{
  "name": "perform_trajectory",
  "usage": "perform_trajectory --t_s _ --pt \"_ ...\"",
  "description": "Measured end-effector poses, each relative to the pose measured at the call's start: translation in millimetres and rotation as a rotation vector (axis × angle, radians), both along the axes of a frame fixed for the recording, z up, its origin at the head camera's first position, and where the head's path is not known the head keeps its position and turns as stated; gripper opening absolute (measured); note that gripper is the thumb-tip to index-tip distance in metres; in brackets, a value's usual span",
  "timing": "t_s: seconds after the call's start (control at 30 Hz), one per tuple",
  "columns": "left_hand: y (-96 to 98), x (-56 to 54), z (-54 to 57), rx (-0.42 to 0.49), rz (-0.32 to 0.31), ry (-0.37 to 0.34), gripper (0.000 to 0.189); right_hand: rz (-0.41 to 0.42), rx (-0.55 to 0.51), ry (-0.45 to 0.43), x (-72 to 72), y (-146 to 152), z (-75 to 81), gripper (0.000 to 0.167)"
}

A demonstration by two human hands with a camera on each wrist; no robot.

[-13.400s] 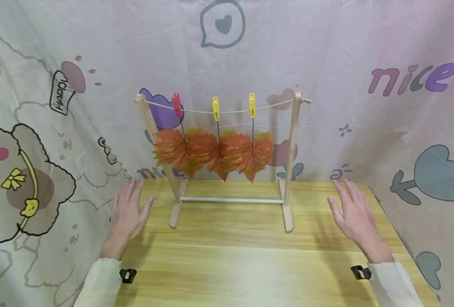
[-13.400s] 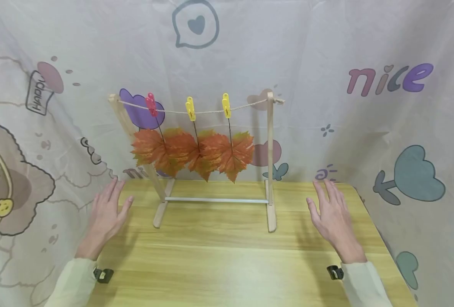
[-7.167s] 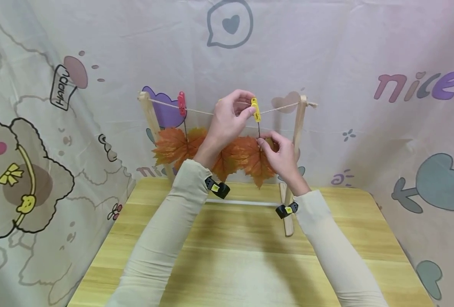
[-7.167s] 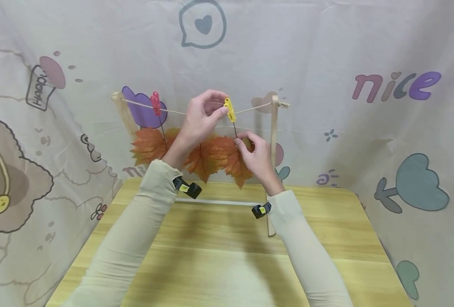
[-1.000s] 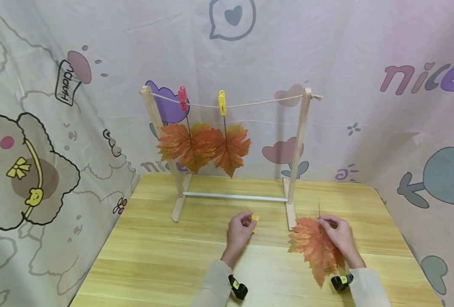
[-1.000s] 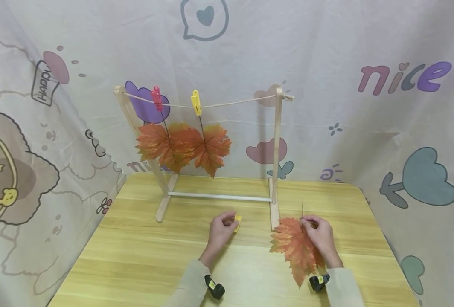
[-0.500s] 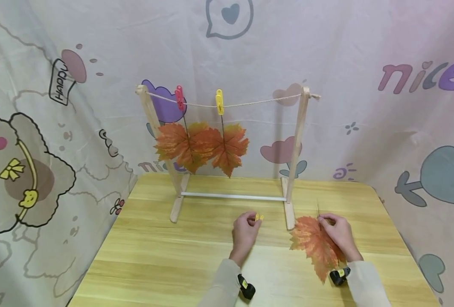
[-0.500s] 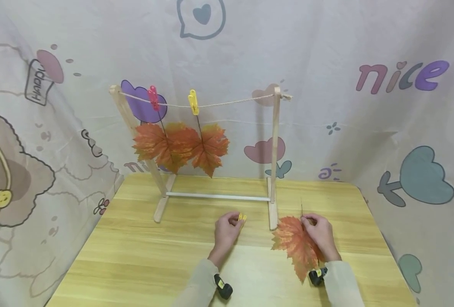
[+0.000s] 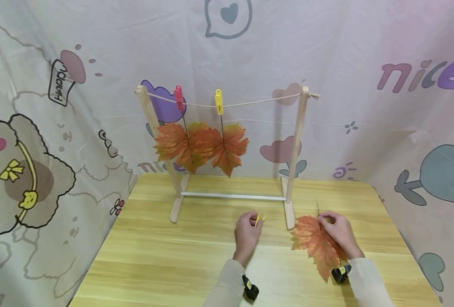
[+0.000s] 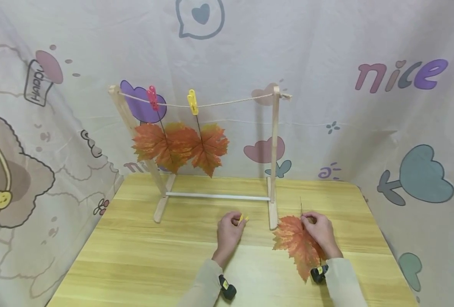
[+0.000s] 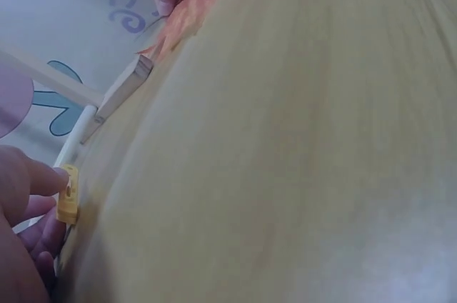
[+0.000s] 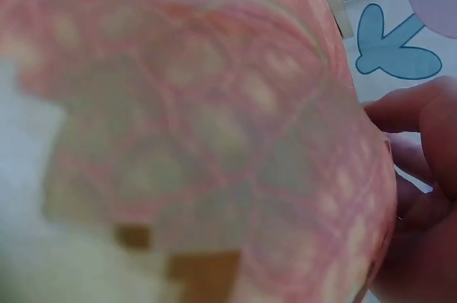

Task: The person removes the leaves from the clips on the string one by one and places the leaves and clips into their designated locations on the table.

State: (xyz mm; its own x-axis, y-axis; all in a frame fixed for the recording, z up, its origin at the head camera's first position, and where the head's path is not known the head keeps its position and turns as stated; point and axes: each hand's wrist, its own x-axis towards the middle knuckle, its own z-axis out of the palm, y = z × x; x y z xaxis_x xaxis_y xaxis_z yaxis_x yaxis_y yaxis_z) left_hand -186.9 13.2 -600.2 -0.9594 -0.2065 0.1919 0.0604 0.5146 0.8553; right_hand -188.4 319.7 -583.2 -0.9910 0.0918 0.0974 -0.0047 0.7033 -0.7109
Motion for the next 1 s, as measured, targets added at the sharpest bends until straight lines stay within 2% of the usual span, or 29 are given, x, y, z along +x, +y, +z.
perform_trajectory --t_s 0.23,0.33,0.63,1.0 --pt "2.9 3.3 -4.8 -0.060 0.004 0.083 0.022 -0.040 0.031 0.050 0.4 -4 0.7 0.021" --pt "3.3 2.5 -4.5 -0.060 0.012 0.092 0.023 -0.041 0.032 0.079 0.1 -5 0.5 0.020" --pt "1.7 3.6 -1.6 0.003 -0.013 0.053 0.026 -0.061 0.037 0.134 7.6 -5 -2.1 0.017" --pt "-6.9 7.3 0.5 0.084 -0.027 0.005 0.030 -0.107 0.000 0.202 14.0 -8 8.2 0.021"
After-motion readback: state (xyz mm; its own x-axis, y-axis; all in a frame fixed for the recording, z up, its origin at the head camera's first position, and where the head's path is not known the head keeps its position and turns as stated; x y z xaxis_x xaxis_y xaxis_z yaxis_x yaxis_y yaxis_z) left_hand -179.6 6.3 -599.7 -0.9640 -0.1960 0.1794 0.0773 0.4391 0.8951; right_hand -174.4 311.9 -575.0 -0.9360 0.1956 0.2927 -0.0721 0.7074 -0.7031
